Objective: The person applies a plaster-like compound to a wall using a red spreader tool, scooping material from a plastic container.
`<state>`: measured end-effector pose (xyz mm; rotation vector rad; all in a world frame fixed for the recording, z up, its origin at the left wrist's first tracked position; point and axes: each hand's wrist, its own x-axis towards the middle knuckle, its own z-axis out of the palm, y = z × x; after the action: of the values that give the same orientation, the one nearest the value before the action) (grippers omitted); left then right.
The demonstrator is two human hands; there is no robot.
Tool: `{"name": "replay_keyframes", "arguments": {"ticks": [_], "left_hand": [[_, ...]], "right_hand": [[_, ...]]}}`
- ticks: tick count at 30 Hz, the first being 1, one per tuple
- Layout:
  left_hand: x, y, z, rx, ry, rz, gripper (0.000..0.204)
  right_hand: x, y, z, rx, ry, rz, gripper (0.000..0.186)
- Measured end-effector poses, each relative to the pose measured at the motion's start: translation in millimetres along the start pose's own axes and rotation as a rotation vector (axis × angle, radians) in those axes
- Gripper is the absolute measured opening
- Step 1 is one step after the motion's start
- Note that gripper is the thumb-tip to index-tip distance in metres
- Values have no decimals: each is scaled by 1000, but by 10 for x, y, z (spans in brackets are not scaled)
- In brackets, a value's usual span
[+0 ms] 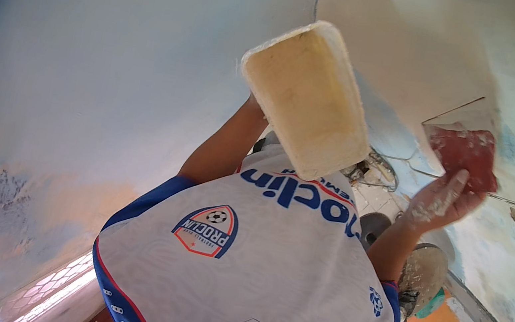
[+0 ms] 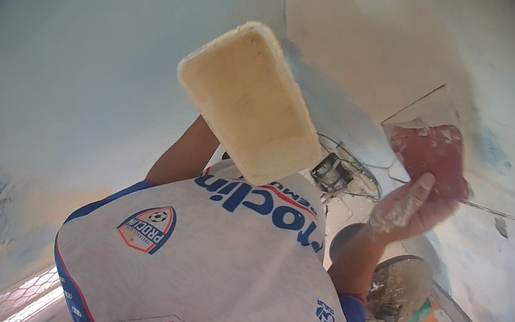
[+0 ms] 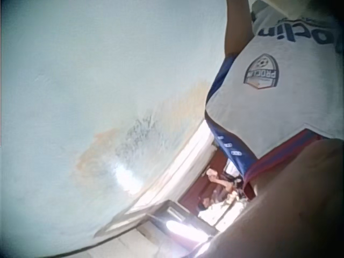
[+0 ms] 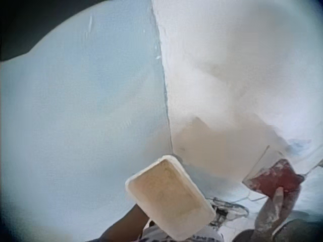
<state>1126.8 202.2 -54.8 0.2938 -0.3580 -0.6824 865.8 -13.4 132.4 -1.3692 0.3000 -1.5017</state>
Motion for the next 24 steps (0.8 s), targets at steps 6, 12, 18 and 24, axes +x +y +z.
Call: {"name": "replay_keyframes", "arguments": {"ticks": [6, 12, 18, 24], "left_hand": [[149, 194, -145, 10, 29, -28, 90], [150, 324, -7, 18, 73, -44, 92], [176, 306, 173, 53, 140, -52, 94], [142, 252, 179, -36, -70, -138, 92]], "right_hand": [[-406, -379, 602, 99, -403, 256, 55], [-418, -494, 963, -274, -872, 301, 30], [-663, -236, 1077, -123, -794, 525, 35], [-703, -181, 960, -13, -652, 709, 39]]}}
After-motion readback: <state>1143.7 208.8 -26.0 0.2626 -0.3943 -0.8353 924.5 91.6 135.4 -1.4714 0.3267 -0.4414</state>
